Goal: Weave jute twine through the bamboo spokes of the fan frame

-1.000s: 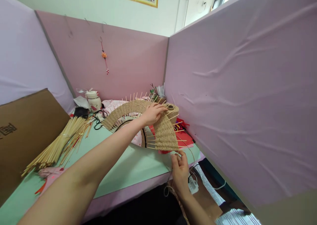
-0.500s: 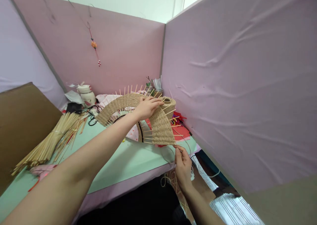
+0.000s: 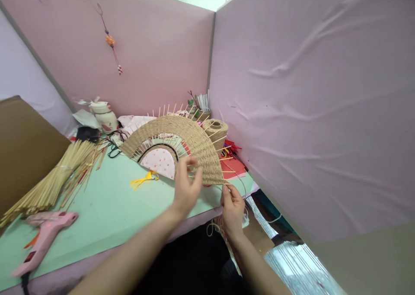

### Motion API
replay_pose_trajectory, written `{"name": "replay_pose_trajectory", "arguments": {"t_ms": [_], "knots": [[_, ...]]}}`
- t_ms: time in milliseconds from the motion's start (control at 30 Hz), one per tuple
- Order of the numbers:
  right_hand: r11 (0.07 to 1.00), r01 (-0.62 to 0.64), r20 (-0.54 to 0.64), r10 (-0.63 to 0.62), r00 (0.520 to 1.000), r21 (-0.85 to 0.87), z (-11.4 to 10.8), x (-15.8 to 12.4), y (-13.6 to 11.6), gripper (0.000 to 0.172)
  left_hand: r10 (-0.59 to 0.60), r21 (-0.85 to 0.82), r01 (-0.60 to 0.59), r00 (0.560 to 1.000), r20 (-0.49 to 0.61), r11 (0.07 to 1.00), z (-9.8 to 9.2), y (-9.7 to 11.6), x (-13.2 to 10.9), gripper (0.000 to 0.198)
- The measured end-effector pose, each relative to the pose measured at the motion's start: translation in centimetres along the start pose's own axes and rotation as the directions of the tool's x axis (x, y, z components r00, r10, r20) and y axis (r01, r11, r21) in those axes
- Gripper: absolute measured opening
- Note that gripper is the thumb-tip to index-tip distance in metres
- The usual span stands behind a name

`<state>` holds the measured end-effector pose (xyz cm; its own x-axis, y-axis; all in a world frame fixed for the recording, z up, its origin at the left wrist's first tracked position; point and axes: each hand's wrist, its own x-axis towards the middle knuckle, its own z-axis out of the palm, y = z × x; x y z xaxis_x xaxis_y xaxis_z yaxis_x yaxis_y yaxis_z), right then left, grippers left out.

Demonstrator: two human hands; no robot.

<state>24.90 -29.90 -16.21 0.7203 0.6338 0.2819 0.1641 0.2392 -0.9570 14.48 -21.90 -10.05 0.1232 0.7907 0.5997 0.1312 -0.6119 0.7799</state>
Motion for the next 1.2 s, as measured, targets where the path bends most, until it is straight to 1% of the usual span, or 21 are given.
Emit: {"name": "replay_pose_trajectory", "arguments": {"t_ms": [33, 67, 100, 133, 167, 200, 267, 300, 367, 433, 500, 600, 733, 800, 833, 933, 1000, 1033, 1100, 1133, 1200], "knots": [[1.000, -0.005, 0.010, 0.005, 1.000, 0.002, 0.0, -0.1, -0.2, 0.034, -0.191, -0.133, 0.198, 0.980, 0.064, 0.971, 0.0, 0.1, -2.6, 0.014], [1.000, -0.016, 0.025, 0.016, 1.000, 0.004, 0.0, -0.1, -0.4, 0.034, -0.359, -0.229, 0.398, 0.913, 0.195, 0.888, 0.2, 0.1, -4.8, 0.015], [1.000, -0.029, 0.035, 0.029, 0.999, 0.003, 0.0, -0.2, -0.6, 0.034, -0.495, -0.288, 0.579, 0.810, 0.316, 0.763, 0.4, 0.1, -6.3, 0.019], [0.999, -0.035, 0.035, 0.035, 0.999, -0.004, 0.1, -0.3, -0.9, 0.034, -0.580, -0.330, 0.720, 0.691, 0.431, 0.611, 0.7, 0.1, -7.2, 0.023], [0.999, -0.042, 0.034, 0.042, 0.999, -0.009, 0.1, -0.4, -1.2, 0.033, -0.611, -0.390, 0.800, 0.600, 0.517, 0.455, 1.1, 0.1, -7.4, 0.024], [0.999, -0.051, 0.035, 0.052, 0.998, -0.009, 0.2, -0.5, -1.4, 0.033, -0.605, -0.454, 0.828, 0.554, 0.572, 0.329, 1.5, 0.1, -7.1, 0.026], [0.998, -0.070, 0.034, 0.069, 0.997, 0.005, 0.4, -0.7, -1.8, 0.031, -0.560, -0.559, 0.814, 0.541, 0.628, 0.160, 2.3, 0.2, -5.7, 0.027], [0.997, -0.071, 0.035, 0.071, 0.997, 0.008, 0.5, -0.8, -1.9, 0.031, -0.529, -0.586, 0.803, 0.545, 0.651, 0.106, 2.7, 0.2, -4.9, 0.027], [0.999, -0.033, 0.035, 0.034, 0.999, -0.019, 0.4, -0.8, -1.7, 0.029, -0.485, -0.612, 0.790, 0.549, 0.681, 0.034, 3.2, 0.2, -3.9, 0.027], [0.991, 0.076, 0.031, -0.073, 0.997, -0.113, 0.0, -0.9, -1.1, 0.027, -0.464, -0.626, 0.779, 0.551, 0.693, -0.009, 3.5, 0.0, -3.7, 0.026], [0.942, 0.232, 0.076, -0.220, 0.973, -0.242, -0.6, -0.9, -0.4, 0.025, -0.472, -0.636, 0.771, 0.547, 0.692, -0.040, 3.5, 0.0, -4.0, 0.026], [0.812, 0.429, 0.241, -0.359, 0.902, -0.397, -1.7, -0.8, 0.0, 0.024, -0.481, -0.634, 0.772, 0.539, 0.692, -0.047, 3.3, 0.0, -4.3, 0.028], [0.663, 0.559, 0.403, -0.394, 0.826, -0.498, -2.8, -0.6, -1.6, 0.022, -0.492, -0.628, 0.778, 0.536, 0.686, -0.026, 3.1, 0.0, -4.3, 0.031], [0.637, 0.580, 0.432, -0.394, 0.811, -0.509, -3.1, -0.4, -2.9, 0.019, -0.518, -0.639, 0.769, 0.538, 0.665, -0.022, 3.1, -0.1, -4.3, 0.031], [0.643, 0.576, 0.425, -0.396, 0.814, -0.504, -3.3, -0.3, -3.5, 0.018, -0.534, -0.647, 0.762, 0.538, 0.652, -0.022, 3.1, -0.2, -4.3, 0.030], [0.715, 0.518, 0.326, -0.404, 0.854, -0.469, -3.8, 0.5, -4.6, 0.017, -0.562, -0.650, 0.759, 0.523, 0.641, -0.035, 3.0, -0.4, -4.4, 0.027], [0.793, 0.432, 0.255, -0.352, 0.901, -0.430, -4.0, 1.2, -4.6, 0.018, -0.566, -0.629, 0.776, 0.499, 0.656, -0.045, 2.8, -0.4, -4.4, 0.025], [0.842, 0.363, 0.229, -0.292, 0.929, -0.400, -4.0, 1.6, -4.4, 0.020, -0.571, -0.616, 0.786, 0.485, 0.662, -0.047, 2.6, -0.3, -4.3, 0.023], [0.942, 0.169, 0.222, -0.106, 0.969, -0.290, -3.9, 2.2, -3.6, 0.024, -0.582, -0.599, 0.799, 0.466, 0.666, -0.047, 2.3, -0.1, -4.2, 0.020], [0.976, 0.052, 0.242, 0.000, 0.970, -0.212, -3.8, 2.4, -3.2, 0.027, -0.584, -0.594, 0.803, 0.460, 0.669, -0.048, 2.1, 0.0, -4.1, 0.018], [0.983, -0.174, 0.320, 0.184, 0.929, -0.060, -3.4, 2.7, -2.3, 0.030, -0.575, -0.592, 0.804, 0.459, 0.677, -0.055, 1.8, 0.1, -4.0, 0.016]]}}
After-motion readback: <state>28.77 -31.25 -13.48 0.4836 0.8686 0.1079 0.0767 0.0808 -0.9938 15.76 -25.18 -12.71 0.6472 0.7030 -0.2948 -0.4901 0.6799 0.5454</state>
